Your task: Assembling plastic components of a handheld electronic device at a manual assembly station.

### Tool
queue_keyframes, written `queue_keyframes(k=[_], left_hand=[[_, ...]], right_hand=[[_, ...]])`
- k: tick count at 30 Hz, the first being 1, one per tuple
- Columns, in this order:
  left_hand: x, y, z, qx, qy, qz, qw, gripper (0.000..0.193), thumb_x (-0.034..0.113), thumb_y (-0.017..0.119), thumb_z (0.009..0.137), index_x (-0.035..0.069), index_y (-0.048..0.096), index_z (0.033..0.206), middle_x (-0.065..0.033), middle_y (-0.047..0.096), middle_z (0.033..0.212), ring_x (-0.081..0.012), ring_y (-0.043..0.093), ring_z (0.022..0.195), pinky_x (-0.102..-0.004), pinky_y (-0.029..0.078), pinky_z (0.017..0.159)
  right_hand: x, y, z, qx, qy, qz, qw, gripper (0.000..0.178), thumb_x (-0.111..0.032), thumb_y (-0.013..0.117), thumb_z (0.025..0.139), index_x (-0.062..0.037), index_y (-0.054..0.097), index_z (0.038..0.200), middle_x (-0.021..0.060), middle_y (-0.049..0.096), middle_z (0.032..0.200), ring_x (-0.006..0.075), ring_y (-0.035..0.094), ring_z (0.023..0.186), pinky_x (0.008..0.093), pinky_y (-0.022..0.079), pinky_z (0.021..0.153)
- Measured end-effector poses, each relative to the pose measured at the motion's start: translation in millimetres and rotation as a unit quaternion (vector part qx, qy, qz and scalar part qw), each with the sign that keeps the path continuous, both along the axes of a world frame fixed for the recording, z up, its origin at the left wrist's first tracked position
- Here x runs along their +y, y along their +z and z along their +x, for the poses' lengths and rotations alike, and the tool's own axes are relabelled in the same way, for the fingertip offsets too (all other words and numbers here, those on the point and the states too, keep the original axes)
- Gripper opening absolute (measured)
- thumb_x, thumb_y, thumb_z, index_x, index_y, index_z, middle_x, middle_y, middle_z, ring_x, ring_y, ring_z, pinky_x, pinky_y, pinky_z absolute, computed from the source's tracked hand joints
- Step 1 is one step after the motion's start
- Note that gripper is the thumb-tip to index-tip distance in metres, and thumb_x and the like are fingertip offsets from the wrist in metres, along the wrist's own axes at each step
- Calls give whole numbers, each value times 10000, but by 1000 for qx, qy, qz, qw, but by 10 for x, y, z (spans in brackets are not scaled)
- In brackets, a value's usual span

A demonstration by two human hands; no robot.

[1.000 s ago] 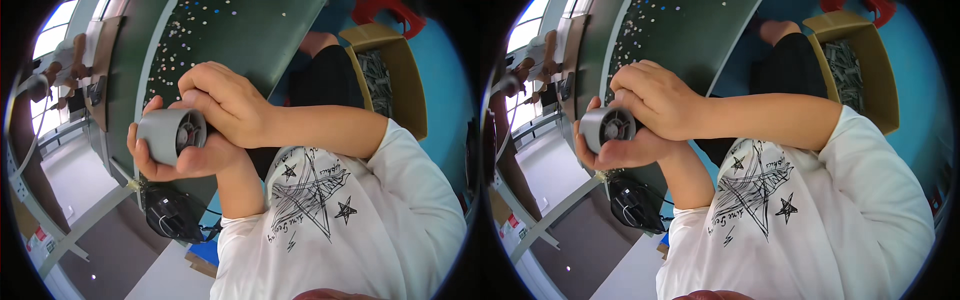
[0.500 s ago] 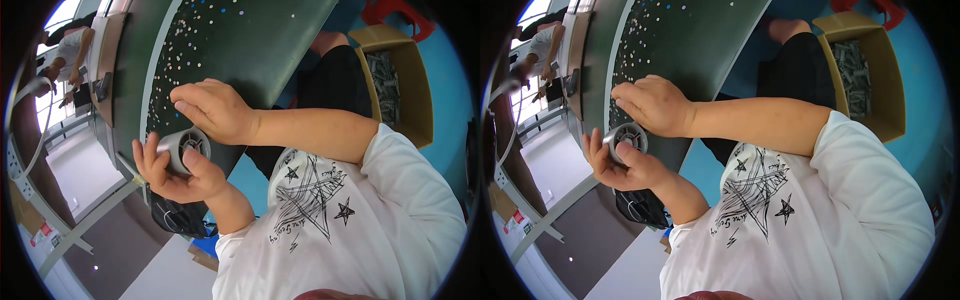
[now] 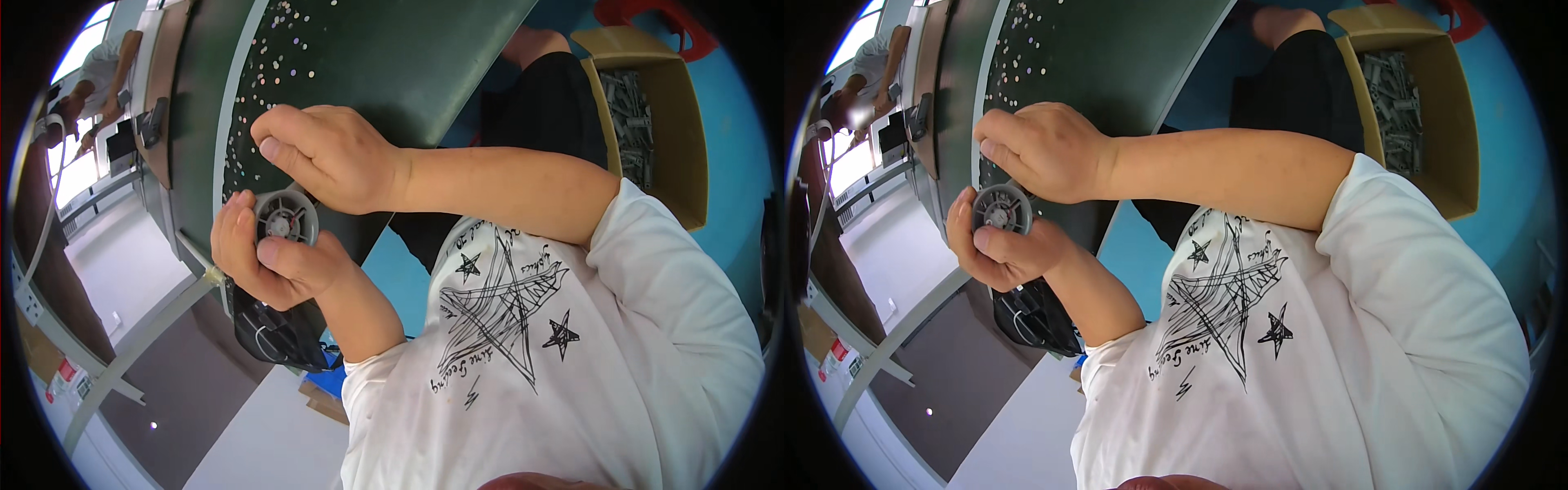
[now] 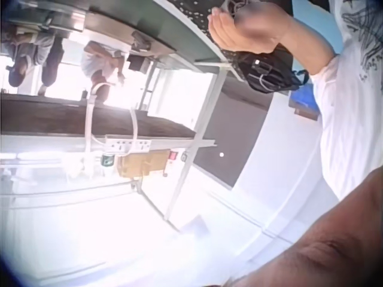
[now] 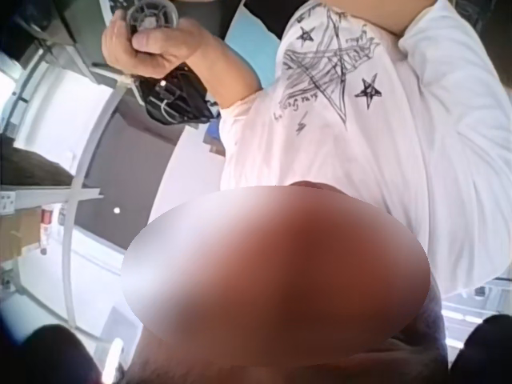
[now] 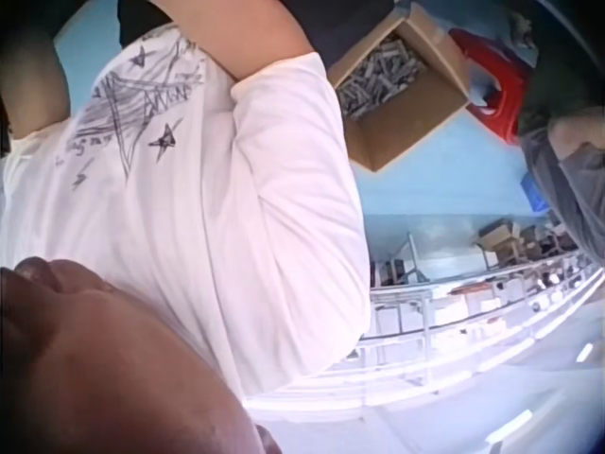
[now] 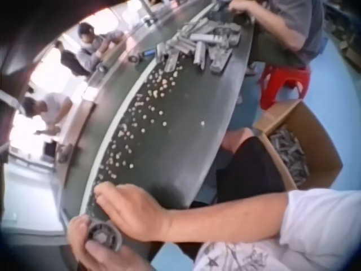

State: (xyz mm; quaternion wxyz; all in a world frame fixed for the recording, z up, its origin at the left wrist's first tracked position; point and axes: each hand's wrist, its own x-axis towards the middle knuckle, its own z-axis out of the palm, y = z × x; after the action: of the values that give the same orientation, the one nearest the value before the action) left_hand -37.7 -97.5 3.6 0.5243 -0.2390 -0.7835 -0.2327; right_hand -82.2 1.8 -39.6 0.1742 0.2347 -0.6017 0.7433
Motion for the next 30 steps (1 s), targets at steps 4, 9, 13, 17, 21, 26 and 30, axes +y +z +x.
queue_keyframes(k=[4, 9, 13, 17, 21, 26, 30], left_hand=[[-6, 4, -53, -2, 6, 18, 1000, 251, 135, 433, 887, -29, 604, 968, -167, 651, 900, -292, 611, 837, -412, 508, 769], [-30, -2, -47, -39, -15, 98, 994, 287, 147, 418, 876, -63, 594, 961, -207, 646, 896, -300, 618, 815, -403, 523, 742], [24, 26, 24, -111, -67, 310, 942, 355, 185, 379, 889, -114, 557, 959, -272, 626, 884, -324, 636, 780, -401, 552, 702], [168, -19, 92, -210, -146, 373, 892, 331, 174, 388, 879, -107, 543, 957, -282, 625, 860, -329, 636, 784, -413, 549, 710], [301, -37, 130, -252, -181, 439, 843, 331, 152, 382, 874, -118, 559, 945, -284, 628, 862, -322, 637, 777, -405, 549, 709], [382, -24, 151, -292, -173, 449, 827, 337, 139, 405, 888, -127, 611, 913, -245, 661, 812, -258, 647, 688, -340, 544, 646], [378, -41, 56, -351, -181, 439, 807, 322, 123, 433, 899, -130, 630, 873, -197, 680, 782, -194, 646, 657, -272, 529, 622]], right_hand=[[-5, -6, 12, -7, -9, -16, 1000, 152, -165, 486, 969, -27, 527, 1016, 128, 602, 745, 341, 599, 677, 411, 470, 600], [110, 56, 56, -93, 47, -11, 995, 174, -183, 495, 972, -33, 550, 1040, 124, 622, 849, 290, 620, 769, 368, 489, 686], [562, 49, 148, -143, 83, 53, 985, 308, -305, 525, 979, -15, 628, 993, 79, 647, 900, 204, 620, 837, 321, 480, 743], [921, 300, 203, -308, 342, 232, 857, 426, -412, 558, 956, 2, 654, 923, 55, 650, 822, 143, 601, 773, 297, 471, 683], [963, 377, 385, -365, 408, 244, 800, 472, -463, 572, 937, -11, 625, 811, 30, 609, 663, 79, 548, 611, 246, 419, 542], [1041, 330, 570, -397, 395, 176, 810, 406, -391, 540, 970, -22, 580, 806, 22, 612, 665, 72, 550, 594, 236, 425, 528], [1035, 265, 653, -433, 373, 113, 813, 389, -360, 518, 985, -20, 576, 806, 43, 604, 653, 85, 556, 583, 238, 433, 519]])
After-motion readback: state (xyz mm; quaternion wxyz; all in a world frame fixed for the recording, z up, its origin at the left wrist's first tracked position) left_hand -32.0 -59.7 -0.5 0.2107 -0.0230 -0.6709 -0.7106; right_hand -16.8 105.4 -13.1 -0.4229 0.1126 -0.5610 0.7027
